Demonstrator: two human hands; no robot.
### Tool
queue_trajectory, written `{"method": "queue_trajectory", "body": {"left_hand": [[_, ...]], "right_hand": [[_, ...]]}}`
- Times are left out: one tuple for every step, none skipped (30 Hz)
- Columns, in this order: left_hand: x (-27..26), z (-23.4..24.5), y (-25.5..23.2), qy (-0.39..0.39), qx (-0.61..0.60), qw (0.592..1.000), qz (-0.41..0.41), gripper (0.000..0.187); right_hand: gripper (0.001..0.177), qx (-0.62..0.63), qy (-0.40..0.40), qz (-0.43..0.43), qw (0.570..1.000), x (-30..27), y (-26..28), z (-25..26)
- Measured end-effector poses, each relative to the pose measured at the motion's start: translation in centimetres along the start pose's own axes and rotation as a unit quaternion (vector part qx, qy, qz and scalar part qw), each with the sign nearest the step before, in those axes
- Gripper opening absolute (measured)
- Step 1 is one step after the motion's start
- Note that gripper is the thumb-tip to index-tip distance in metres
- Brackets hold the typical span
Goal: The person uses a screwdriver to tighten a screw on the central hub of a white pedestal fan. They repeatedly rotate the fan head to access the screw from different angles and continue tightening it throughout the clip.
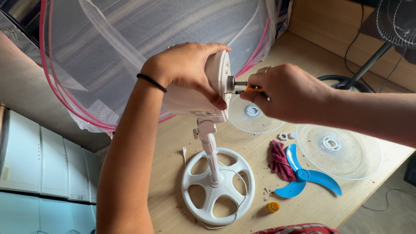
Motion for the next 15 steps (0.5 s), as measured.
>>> {"method": "queue_trajectory", "body": {"left_hand": [[0.1, 0.1, 0.1, 0.001, 0.002, 1.0, 0.008, 0.134], [0.0, 0.0, 0.3, 0.003, 0.001, 1.0, 0.017, 0.133], [-0.1, -0.2, 0.6, 0.004, -0.001, 1.0, 0.027, 0.133], [-0.1, -0.2, 0.5, -0.003, 0.005, 1.0, 0.015, 0.133], [0.0, -0.2, 0.3, -0.011, 0.011, 1.0, 0.002, 0.133], [0.1, -0.2, 0.1, -0.015, 0.017, 1.0, -0.012, 0.133], [0.1, -0.1, 0.4, -0.017, 0.015, 1.0, -0.011, 0.133], [0.0, -0.1, 0.6, -0.018, 0.012, 1.0, -0.012, 0.133], [0.0, -0.2, 0.7, -0.018, 0.008, 1.0, -0.013, 0.133], [0.2, -0.2, 0.7, -0.02, 0.016, 0.999, -0.021, 0.132], [0.3, -0.2, 0.6, -0.023, 0.023, 0.999, -0.028, 0.132], [0.3, -0.3, 0.5, -0.023, 0.03, 0.999, -0.035, 0.132], [0.3, -0.2, 0.5, -0.027, 0.026, 0.999, -0.038, 0.132], [0.2, -0.1, 0.6, -0.03, 0.022, 0.998, -0.042, 0.132], [0.2, 0.0, 0.7, -0.034, 0.018, 0.998, -0.047, 0.132]], "right_hand": [[0.032, -0.015, 0.021, -0.015, 1.0, -0.4, -0.6, -0.6], [0.042, -0.031, 0.046, -0.028, 0.998, -1.0, -1.2, -1.4], [0.054, -0.046, 0.072, -0.041, 0.996, -1.5, -1.7, -2.2], [0.041, -0.075, -0.004, 0.065, 0.995, -1.6, -0.2, -1.3], [0.029, -0.103, -0.081, 0.169, 0.977, -2.3, 1.4, -0.5], [0.019, -0.128, -0.156, 0.266, 0.943, -3.5, 2.8, 0.2], [0.017, -0.183, -0.193, 0.313, 0.912, -4.2, 3.1, 0.3], [0.015, -0.238, -0.228, 0.354, 0.876, -4.8, 3.2, 0.3], [0.013, -0.29, -0.26, 0.392, 0.833, -5.5, 3.5, 0.0], [0.014, -0.319, -0.268, 0.39, 0.821, -5.4, 3.3, -0.2], [0.016, -0.347, -0.276, 0.387, 0.808, -5.2, 3.2, -0.4], [0.017, -0.374, -0.283, 0.384, 0.796, -5.1, 3.2, -0.7], [0.015, -0.385, -0.286, 0.378, 0.792, -5.1, 3.2, -1.0], [0.013, -0.397, -0.289, 0.373, 0.788, -5.1, 3.3, -1.4], [0.011, -0.408, -0.292, 0.367, 0.783, -5.1, 3.3, -1.8]]}}
Point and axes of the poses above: each hand's wrist, its own x-axis towards the middle knuckle, its own z-axis out of the back of the hand, y = z × x, the point moved 9 cm from there along x, towards the middle knuckle, and after that the axes turned 4 degrees about -y, right-handed, at the moved point
